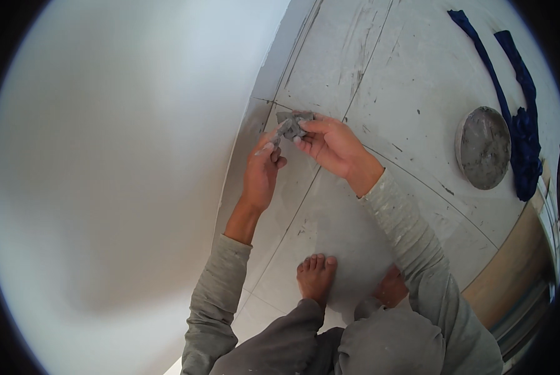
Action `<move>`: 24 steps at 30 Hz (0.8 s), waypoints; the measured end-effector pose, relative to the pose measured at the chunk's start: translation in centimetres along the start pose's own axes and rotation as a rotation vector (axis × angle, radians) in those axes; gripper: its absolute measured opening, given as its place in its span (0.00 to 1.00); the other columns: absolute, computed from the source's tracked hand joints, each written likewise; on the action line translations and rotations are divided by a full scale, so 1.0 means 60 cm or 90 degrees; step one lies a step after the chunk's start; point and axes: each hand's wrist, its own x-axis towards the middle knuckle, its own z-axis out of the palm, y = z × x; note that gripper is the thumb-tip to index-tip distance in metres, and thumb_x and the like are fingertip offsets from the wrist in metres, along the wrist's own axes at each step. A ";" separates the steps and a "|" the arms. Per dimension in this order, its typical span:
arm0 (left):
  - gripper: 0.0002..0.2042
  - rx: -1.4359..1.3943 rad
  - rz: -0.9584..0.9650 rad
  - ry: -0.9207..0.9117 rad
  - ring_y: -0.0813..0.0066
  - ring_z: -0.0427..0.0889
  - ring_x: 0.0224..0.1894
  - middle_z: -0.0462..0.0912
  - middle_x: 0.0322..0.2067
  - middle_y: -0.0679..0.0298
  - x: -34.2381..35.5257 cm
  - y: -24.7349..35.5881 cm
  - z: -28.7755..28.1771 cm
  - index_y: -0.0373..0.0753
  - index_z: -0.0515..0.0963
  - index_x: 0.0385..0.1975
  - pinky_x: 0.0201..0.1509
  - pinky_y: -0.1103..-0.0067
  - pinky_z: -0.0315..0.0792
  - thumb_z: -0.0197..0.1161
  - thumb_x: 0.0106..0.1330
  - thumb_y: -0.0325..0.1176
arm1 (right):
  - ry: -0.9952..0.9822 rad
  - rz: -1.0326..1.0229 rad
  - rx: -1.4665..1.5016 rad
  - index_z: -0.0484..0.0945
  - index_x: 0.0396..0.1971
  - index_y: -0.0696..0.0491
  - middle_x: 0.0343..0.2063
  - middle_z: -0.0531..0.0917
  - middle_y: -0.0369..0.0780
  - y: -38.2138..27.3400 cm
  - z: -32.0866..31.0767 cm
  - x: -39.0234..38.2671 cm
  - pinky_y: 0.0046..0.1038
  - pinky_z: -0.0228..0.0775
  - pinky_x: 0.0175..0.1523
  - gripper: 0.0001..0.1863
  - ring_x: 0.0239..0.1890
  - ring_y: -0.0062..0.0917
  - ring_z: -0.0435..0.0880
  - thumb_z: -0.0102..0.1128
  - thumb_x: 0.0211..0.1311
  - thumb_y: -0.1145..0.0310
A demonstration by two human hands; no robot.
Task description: The person applies grout to the gaps between floor tiles using a small piece of tile as a spreader, picking up grout from a small container and smoothing it into the seams.
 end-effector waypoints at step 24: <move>0.25 0.027 -0.072 0.266 0.84 0.62 0.33 0.66 0.37 0.72 -0.240 -0.087 -0.035 0.31 0.66 0.70 0.40 0.83 0.64 0.47 0.73 0.28 | 0.222 -0.798 -0.611 0.83 0.50 0.57 0.48 0.87 0.47 0.164 0.058 0.095 0.34 0.77 0.58 0.23 0.53 0.42 0.85 0.61 0.52 0.88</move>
